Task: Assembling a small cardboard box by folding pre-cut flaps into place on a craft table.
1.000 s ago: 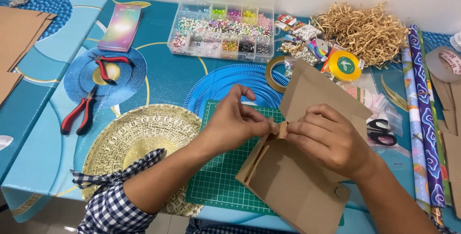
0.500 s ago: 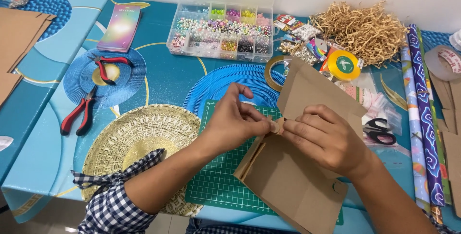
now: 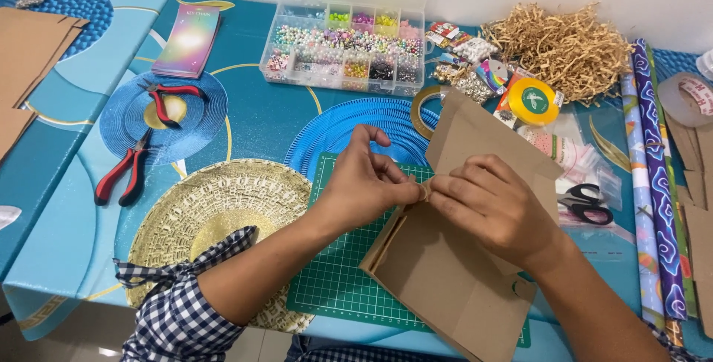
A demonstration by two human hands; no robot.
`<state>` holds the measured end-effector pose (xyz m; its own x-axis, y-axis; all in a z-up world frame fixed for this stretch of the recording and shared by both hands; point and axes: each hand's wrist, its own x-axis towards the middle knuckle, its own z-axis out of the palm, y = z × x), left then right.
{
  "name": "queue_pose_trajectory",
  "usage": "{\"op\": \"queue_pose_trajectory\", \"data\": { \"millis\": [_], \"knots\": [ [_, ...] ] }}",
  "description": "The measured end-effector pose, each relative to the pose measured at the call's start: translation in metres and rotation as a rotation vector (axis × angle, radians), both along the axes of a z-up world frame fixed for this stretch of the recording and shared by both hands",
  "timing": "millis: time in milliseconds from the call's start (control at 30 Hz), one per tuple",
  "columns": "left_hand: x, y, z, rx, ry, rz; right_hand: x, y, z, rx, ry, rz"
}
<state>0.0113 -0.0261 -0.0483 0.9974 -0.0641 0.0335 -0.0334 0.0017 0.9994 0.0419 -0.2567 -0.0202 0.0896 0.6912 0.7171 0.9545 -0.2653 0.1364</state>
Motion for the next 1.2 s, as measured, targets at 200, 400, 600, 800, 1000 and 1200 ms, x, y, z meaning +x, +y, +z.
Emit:
{"op": "queue_pose_trajectory", "data": {
  "millis": [200, 400, 600, 800, 1000, 1200],
  "knots": [
    [0.010, 0.003, -0.004, -0.030, 0.025, 0.075, 0.039, -0.025, -0.061, 0.042, 0.012, -0.141],
    [0.018, 0.004, -0.008, -0.002, 0.005, 0.184, 0.031, 0.004, -0.021, 0.047, 0.480, -0.336],
    [0.020, 0.002, -0.009, 0.014, 0.001, 0.287, 0.042, 0.031, 0.004, 0.021, 0.765, -0.377],
    [0.028, 0.011, -0.019, -0.063, -0.035, 0.319, 0.054, 0.047, 0.006, 0.118, 0.983, -0.377],
    [0.036, 0.007, -0.041, -0.104, -0.002, 0.347, 0.056, 0.031, -0.042, 0.410, 1.314, -0.308],
    [0.035, 0.000, -0.048, -0.189, 0.017, 0.370, 0.043, 0.038, -0.036, 0.537, 1.505, -0.384]
  ]
}}
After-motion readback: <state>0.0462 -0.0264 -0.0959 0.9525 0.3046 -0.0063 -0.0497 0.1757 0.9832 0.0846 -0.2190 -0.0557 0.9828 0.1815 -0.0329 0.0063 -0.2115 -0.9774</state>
